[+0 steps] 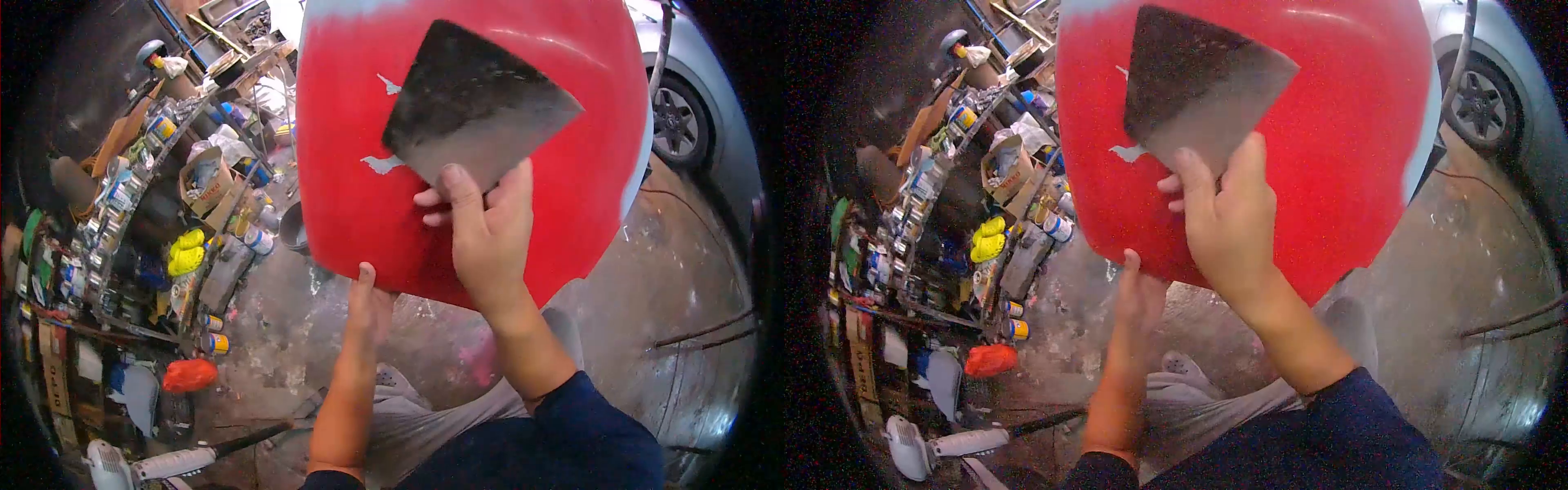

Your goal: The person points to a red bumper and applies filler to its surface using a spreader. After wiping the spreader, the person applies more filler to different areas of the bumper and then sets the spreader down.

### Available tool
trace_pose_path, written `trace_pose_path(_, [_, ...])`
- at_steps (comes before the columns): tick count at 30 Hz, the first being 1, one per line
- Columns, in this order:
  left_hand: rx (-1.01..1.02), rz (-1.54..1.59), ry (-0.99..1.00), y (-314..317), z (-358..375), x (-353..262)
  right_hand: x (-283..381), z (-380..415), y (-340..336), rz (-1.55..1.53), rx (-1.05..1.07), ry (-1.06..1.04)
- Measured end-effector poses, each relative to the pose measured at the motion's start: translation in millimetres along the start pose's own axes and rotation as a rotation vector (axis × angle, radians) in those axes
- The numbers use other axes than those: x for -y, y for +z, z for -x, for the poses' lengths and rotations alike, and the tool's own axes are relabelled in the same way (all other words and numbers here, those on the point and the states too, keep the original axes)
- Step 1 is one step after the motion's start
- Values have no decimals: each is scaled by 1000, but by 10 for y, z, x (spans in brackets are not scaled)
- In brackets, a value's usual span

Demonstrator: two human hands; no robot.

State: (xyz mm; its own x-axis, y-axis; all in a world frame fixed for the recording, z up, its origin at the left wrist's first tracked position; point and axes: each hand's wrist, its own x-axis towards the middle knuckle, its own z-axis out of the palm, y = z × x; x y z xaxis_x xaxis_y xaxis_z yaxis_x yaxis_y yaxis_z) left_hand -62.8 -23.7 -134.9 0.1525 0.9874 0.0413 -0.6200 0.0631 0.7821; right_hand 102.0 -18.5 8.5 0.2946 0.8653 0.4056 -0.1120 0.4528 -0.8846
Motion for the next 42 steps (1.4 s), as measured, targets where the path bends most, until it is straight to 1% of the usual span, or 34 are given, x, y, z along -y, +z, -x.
trace_pose_path(2, [-3, -14, 10, 30, -7, -4, -15, -29, -31, 46, 58, 33])
trace_pose_path(3, [-9, -20, 12, 40, 10, 3, -17, -22, -20, 47, 72, 3])
trace_pose_path(6, [-31, -33, 14, 57, 26, 23, -1, -32, -57, -58, -41, -54])
trace_pose_path(9, [-21, -13, 12, 13, 9, 76, -53, -64, -112, 158, 139, -107])
trace_pose_path(12, [-44, -22, 22, -9, 3, 110, -12, -63, -78, 39, -8, -119])
trace_pose_path(15, [-62, -28, 15, -8, 11, 100, 2, -65, -120, 178, 117, -74])
trace_pose_path(18, [-53, -41, 29, -29, 15, 117, -1, -56, -108, 138, 56, -86])
trace_pose_path(21, [-39, -47, 30, -15, 3, 91, 12, -61, -111, 111, 77, -63])
trace_pose_path(24, [-9, -39, 35, 19, 6, 81, -40, -61, -118, 191, 96, -62])
trace_pose_path(25, [-14, -38, 35, 25, 8, 86, -42, -64, -103, 209, 193, -55])
trace_pose_path(28, [-11, -34, 20, 45, -2, 72, -13, -58, -58, 35, 10, -128])
trace_pose_path(29, [-4, -30, 10, 43, 7, 58, -47, -58, -70, 129, 53, -101])
trace_pose_path(32, [-16, -35, 13, 5, 7, 65, -28, -66, -99, 197, 109, -107])
trace_pose_path(35, [-17, -36, 28, 36, -5, 59, -36, -72, -71, 207, 141, -88])
trace_pose_path(38, [-25, -43, 23, 60, 6, 48, 22, -86, -75, 116, 65, -141])
trace_pose_path(41, [-14, -53, 16, -28, -1, 76, 23, -98, -86, 197, 175, -93])
trace_pose_path(42, [-5, -61, 12, -58, -5, 98, 22, -100, -95, 172, 142, -95])
